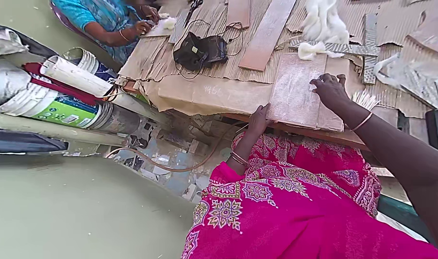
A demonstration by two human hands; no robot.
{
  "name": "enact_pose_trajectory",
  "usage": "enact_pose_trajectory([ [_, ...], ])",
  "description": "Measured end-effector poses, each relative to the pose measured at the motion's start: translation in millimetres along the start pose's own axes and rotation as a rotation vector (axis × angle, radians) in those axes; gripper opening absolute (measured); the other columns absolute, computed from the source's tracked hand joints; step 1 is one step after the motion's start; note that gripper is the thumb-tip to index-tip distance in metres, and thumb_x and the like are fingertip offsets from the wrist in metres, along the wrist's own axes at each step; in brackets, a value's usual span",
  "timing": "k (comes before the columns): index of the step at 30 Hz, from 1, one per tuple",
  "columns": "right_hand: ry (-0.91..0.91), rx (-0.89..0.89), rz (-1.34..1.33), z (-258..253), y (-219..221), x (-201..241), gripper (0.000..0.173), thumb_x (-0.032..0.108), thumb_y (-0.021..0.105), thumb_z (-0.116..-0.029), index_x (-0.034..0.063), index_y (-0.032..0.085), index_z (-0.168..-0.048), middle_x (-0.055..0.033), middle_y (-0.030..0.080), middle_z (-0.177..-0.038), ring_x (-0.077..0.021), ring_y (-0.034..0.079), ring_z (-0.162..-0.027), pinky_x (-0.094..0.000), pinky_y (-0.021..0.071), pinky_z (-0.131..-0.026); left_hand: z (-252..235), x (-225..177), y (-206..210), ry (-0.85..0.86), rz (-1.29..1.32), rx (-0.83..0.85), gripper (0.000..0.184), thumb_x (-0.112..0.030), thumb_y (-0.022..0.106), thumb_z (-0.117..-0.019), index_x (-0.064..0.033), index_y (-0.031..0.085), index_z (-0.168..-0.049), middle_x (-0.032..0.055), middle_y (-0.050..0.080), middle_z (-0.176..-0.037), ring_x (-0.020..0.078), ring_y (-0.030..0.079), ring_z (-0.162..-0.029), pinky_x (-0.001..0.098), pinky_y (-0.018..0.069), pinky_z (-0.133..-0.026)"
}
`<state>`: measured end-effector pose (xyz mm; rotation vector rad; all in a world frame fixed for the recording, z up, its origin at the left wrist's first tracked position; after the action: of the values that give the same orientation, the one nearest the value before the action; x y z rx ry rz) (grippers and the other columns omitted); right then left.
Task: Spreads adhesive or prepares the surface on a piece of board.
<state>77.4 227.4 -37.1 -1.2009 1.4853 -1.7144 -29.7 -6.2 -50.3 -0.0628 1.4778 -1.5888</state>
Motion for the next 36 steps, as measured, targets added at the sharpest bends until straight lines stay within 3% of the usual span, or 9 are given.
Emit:
enact_pose_trajectory([
  [2,-0.031,-0.009,-0.049,0.4,5.5,9.9,0.032,0.002,0.061,-0.0999,-0.0044,0.063,-0.131,-0.037,0.055,-0.133,-0.0566,0.05,-0.128,-0.0726,0.0263,-0.108,1.1,-0.2,-1.1,-0.003,-0.002,0.003,0.076,-0.027,0.075,-0.0935,-0.0098,0.038,-0.158,0.0226,0.054,-0.142,0.0393,0.063,-0.117,0.056,0.0505,-0.098],
  [7,-0.246,0.034,0.035,82.3,15.0,46.2,0.03,0.0,0.068,-0.0959,-0.0029,0.066,-0.126,-0.0326,0.062,-0.125,-0.0533,0.056,-0.123,-0.0721,0.0294,-0.108,0.9,-1.1,-2.2,-0.006,-0.01,0.012,0.077,-0.027,0.076,-0.0928,-0.0097,0.038,-0.158,0.0231,0.054,-0.141,0.0402,0.063,-0.115,0.057,0.0509,-0.095],
  [12,-0.182,0.023,0.044,33.4,9.0,28.0,0.027,0.0,0.06,-0.1007,-0.0039,0.065,-0.127,-0.035,0.059,-0.127,-0.0546,0.052,-0.128,-0.0722,0.0249,-0.11,0.9,-1.4,-0.5,-0.005,-0.019,0.012,0.077,-0.027,0.074,-0.0941,-0.0104,0.036,-0.158,0.0233,0.054,-0.141,0.0401,0.063,-0.116,0.0565,0.0506,-0.097],
  [15,-0.152,0.105,0.056,2.0,1.9,28.5,0.025,0.003,0.058,-0.1024,-0.0045,0.067,-0.125,-0.0356,0.06,-0.124,-0.0535,0.053,-0.125,-0.0678,0.0314,-0.108,1.0,-0.2,-0.6,0.002,-0.009,-0.01,0.075,-0.026,0.074,-0.0944,-0.0095,0.037,-0.158,0.0239,0.054,-0.141,0.0404,0.063,-0.117,0.0566,0.0503,-0.098],
  [20,-0.237,0.17,0.071,62.4,1.3,44.0,0.025,0.0,0.062,-0.0998,-0.0072,0.067,-0.123,-0.0364,0.058,-0.126,-0.055,0.053,-0.124,-0.0642,0.0348,-0.109,1.8,0.9,-0.9,0.013,-0.01,0.007,0.076,-0.025,0.074,-0.0942,-0.0088,0.037,-0.158,0.024,0.054,-0.141,0.0398,0.062,-0.117,0.0566,0.0498,-0.098],
  [23,-0.264,0.1,0.063,78.9,6.2,44.3,0.024,-0.002,0.061,-0.0993,-0.0079,0.068,-0.122,-0.0364,0.059,-0.125,-0.0551,0.054,-0.123,-0.0641,0.0347,-0.109,1.5,0.4,-2.9,0.016,-0.013,0.011,0.076,-0.026,0.075,-0.094,-0.0091,0.037,-0.158,0.0232,0.054,-0.141,0.0395,0.062,-0.117,0.0565,0.0498,-0.098],
  [28,-0.104,-0.019,-0.016,-0.9,10.1,24.3,0.028,-0.002,0.058,-0.1004,-0.0082,0.064,-0.127,-0.039,0.054,-0.131,-0.0571,0.05,-0.127,-0.0681,0.0316,-0.109,1.3,1.2,-2.9,0.016,0.0,-0.004,0.073,-0.023,0.074,-0.0948,-0.0114,0.039,-0.158,0.0228,0.056,-0.139,0.0392,0.062,-0.117,0.0557,0.0498,-0.098],
  [31,-0.061,-0.015,-0.13,-34.7,15.0,36.6,0.032,0.0,0.06,-0.0999,-0.005,0.064,-0.131,-0.0366,0.053,-0.136,-0.0548,0.049,-0.13,-0.0682,0.0292,-0.11,0.0,2.0,-2.6,0.011,0.01,-0.009,0.073,-0.022,0.074,-0.0943,-0.0118,0.04,-0.157,0.0229,0.057,-0.137,0.039,0.063,-0.116,0.0561,0.0497,-0.098],
  [36,-0.467,-0.029,-0.154,30.5,43.0,75.5,0.028,-0.001,0.069,-0.0934,0.0009,0.07,-0.122,-0.0297,0.064,-0.121,-0.0498,0.062,-0.115,-0.0695,0.0358,-0.102,-0.9,3.7,-0.9,0.027,0.038,-0.027,0.073,-0.024,0.076,-0.0926,-0.01,0.042,-0.156,0.0223,0.059,-0.133,0.038,0.063,-0.112,0.0552,0.0505,-0.096],
])
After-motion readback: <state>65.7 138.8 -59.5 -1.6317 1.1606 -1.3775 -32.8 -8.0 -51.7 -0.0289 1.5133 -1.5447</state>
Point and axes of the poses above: each hand's wrist, its own z-axis away from the middle knuckle, its own y-axis out of the palm, x = y × z, the point moved 2 cm from there along -z, towards the middle knuckle
